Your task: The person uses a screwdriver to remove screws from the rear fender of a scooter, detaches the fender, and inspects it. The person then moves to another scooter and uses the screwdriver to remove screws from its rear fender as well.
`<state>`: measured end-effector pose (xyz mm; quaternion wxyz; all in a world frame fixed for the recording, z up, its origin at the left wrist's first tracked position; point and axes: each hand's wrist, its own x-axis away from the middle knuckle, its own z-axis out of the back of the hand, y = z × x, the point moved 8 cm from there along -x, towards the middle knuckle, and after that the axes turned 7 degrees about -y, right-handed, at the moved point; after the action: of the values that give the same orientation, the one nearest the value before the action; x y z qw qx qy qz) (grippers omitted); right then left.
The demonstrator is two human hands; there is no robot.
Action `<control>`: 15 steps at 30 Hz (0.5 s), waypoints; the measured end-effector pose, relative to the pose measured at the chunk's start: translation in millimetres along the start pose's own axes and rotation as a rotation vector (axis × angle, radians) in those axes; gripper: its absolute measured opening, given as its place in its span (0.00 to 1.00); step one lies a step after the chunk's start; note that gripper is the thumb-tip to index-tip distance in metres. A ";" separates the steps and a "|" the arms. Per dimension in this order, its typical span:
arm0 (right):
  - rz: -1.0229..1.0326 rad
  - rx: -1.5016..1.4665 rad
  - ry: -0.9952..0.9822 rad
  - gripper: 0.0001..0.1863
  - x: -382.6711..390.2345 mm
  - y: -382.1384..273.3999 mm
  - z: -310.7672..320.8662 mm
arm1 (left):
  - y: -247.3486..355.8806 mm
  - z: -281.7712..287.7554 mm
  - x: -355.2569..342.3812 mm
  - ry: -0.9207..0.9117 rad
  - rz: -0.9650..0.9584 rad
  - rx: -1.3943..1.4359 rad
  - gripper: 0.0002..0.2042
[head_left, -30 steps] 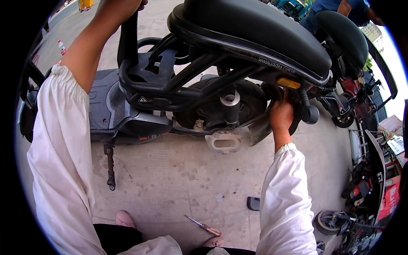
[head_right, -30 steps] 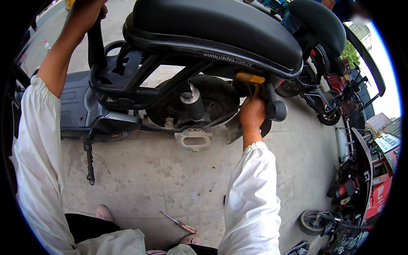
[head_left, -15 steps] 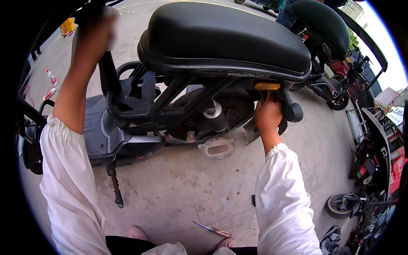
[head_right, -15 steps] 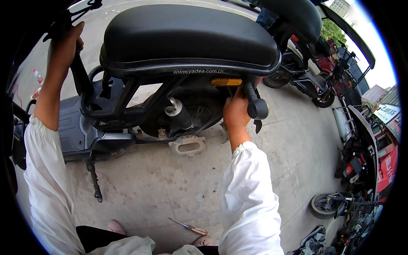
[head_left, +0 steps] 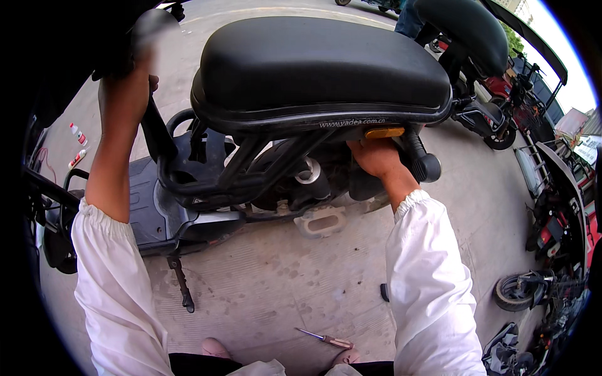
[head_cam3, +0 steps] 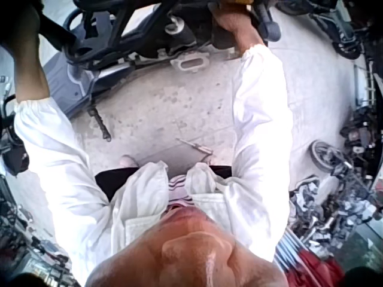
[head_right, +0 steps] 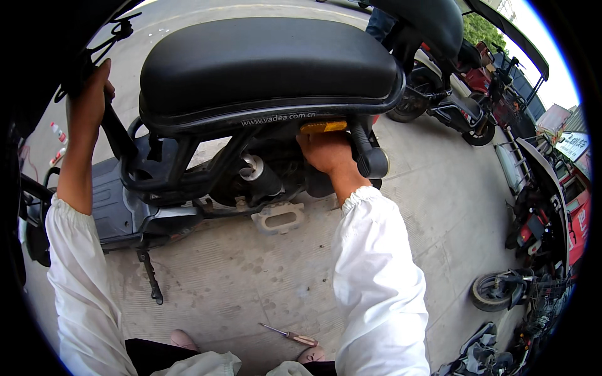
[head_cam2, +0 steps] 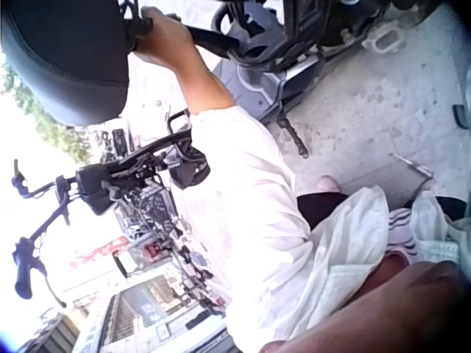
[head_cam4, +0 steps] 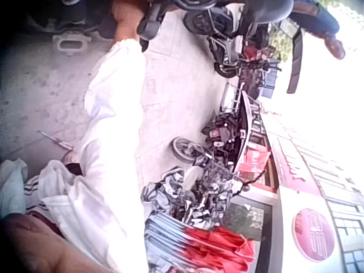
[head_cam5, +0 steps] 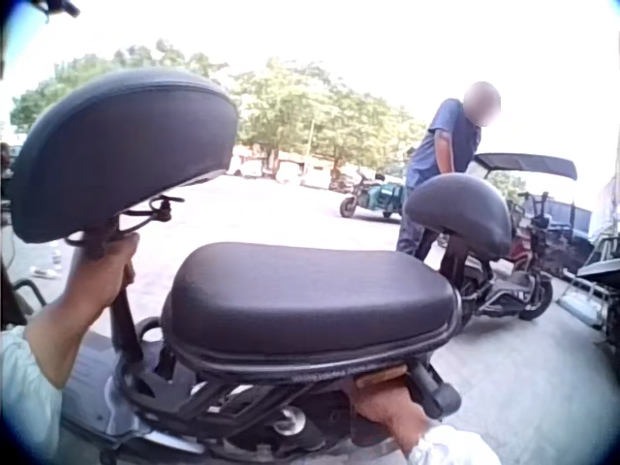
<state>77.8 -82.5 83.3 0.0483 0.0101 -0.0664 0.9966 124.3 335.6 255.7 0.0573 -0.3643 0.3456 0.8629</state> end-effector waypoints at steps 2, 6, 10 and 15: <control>0.027 0.057 0.166 0.27 -6.3 22.4 15.1 | 4.0 -11.5 3.4 -0.017 0.024 0.049 0.25; 0.089 0.088 0.220 0.31 -29.8 20.1 1.0 | 8.0 -4.2 7.7 -0.023 -0.032 0.070 0.25; -0.002 0.128 0.201 0.29 -28.9 43.0 6.2 | 7.3 2.6 1.4 0.033 -0.261 0.028 0.23; -0.015 -0.009 0.083 0.30 -26.0 51.8 -0.4 | 6.7 -4.5 2.4 -0.028 -0.115 0.068 0.22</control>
<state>98.7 -136.0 75.4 0.0584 -0.0309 -0.0686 0.9955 122.9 327.4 255.6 0.1238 -0.3691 0.3525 0.8510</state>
